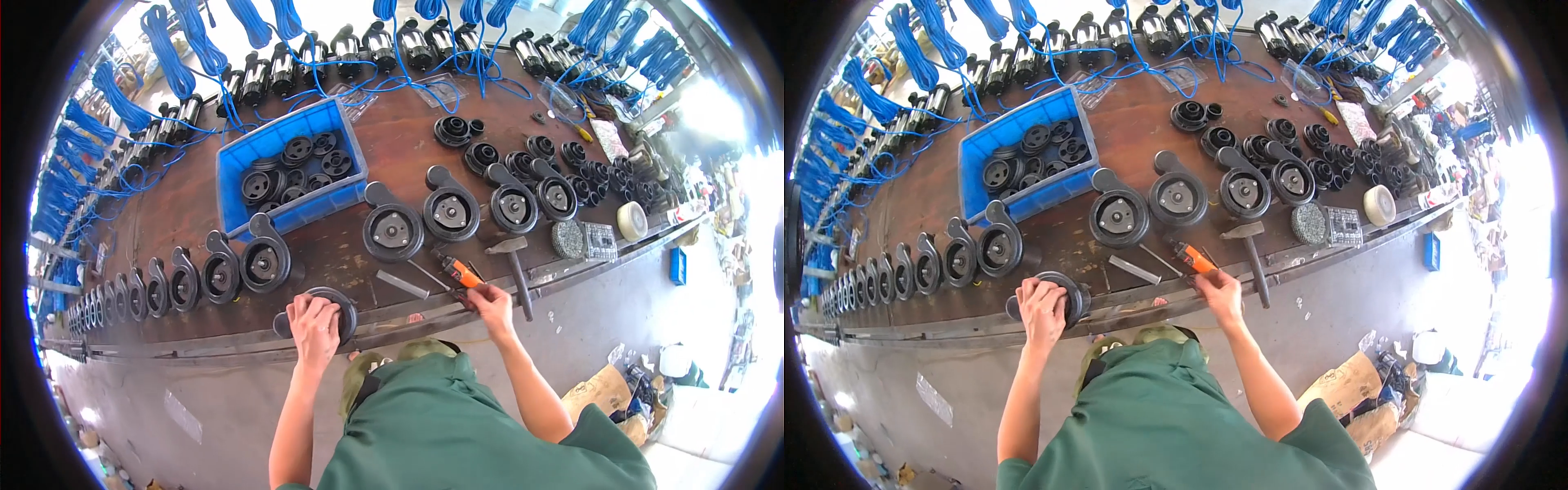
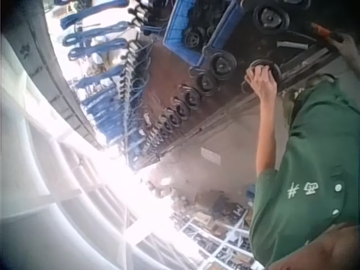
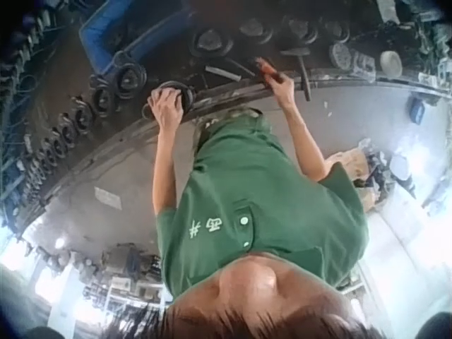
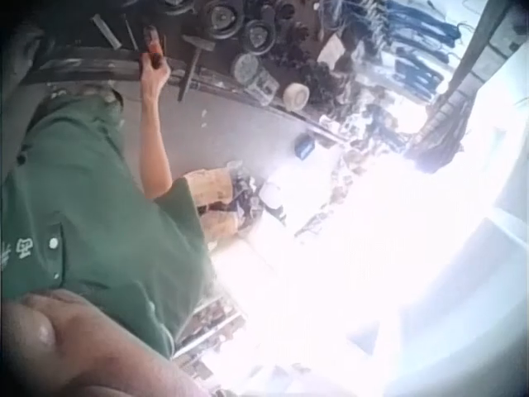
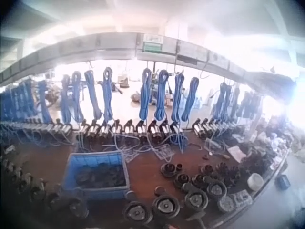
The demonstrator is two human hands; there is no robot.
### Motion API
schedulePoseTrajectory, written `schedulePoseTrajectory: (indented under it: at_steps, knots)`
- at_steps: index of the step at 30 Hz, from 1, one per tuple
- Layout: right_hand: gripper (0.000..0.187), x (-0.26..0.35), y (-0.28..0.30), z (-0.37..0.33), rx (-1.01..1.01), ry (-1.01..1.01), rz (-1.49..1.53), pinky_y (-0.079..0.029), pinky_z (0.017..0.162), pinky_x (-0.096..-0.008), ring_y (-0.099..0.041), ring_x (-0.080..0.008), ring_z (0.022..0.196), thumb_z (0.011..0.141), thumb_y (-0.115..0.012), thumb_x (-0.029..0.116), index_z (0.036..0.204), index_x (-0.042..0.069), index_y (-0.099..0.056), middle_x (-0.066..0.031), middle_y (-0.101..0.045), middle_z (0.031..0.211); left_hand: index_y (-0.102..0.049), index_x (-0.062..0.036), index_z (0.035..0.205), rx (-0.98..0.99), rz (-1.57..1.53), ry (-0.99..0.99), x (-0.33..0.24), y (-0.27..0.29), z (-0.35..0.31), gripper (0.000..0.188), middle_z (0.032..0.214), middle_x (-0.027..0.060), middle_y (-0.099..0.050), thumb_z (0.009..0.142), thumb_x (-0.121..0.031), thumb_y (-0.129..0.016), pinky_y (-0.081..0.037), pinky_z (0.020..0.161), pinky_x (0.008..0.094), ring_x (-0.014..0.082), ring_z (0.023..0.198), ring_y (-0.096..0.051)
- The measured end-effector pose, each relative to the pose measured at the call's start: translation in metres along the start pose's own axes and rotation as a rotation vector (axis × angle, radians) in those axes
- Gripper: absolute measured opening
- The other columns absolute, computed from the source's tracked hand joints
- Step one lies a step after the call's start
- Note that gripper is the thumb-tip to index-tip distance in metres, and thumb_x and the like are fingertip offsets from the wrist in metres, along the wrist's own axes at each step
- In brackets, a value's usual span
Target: The person assembles water pumps by picking up small components from a tray and using a pneumatic screwdriver to secure them to the pump housings on a workbench.
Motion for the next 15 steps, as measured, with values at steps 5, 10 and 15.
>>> schedulePoseTrajectory:
  at_steps: [5, 10, 15]
  knots:
    - [0.018, -0.012, -0.051, -0.03, 0.116, -0.044, -0.096, -0.048, 0.061, -0.0252, -0.061, -0.0088, 0.067, 0.09, -0.077, 0.017, 0.095, 0.0, -0.072, -0.0021, -0.07, 0.078, -0.067, -0.0077, 0.081, 0.011, 0.006, -0.088, 0.001, -0.004, 0.0, 0.011, 0.087, 0.0044, -0.061, 0.072, -0.006, -0.074, -0.042, 0.085, 0.0442, 0.0291, 0.101, -0.056]
    - [0.021, 0.009, -0.098, -0.046, 0.244, -0.049, -0.025, -0.047, 0.059, -0.0246, -0.061, -0.0081, 0.066, 0.091, -0.077, 0.02, 0.096, 0.001, -0.072, -0.0021, -0.07, 0.079, -0.066, -0.0064, 0.076, 0.055, 0.082, -0.069, 0.002, -0.004, 0.002, 0.011, 0.086, 0.0066, -0.061, 0.073, -0.01, -0.075, -0.042, 0.082, 0.0444, 0.0294, 0.098, -0.055]
    - [0.017, 0.037, -0.132, -0.052, 0.352, -0.006, 0.046, -0.051, 0.061, -0.0237, -0.064, -0.0091, 0.066, 0.093, -0.075, 0.015, 0.096, -0.001, -0.071, -0.0032, -0.07, 0.081, -0.069, -0.0076, 0.084, 0.044, -0.094, -0.065, 0.011, -0.001, -0.005, 0.014, 0.09, 0.0063, -0.062, 0.072, -0.005, -0.075, -0.042, 0.085, 0.0441, 0.0287, 0.101, -0.055]
Point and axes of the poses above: each hand's wrist, its own z-axis towards the middle knuckle, its own y-axis out of the back of the hand, x = y × z, the point moved 4 cm from there along z, towards the middle knuckle
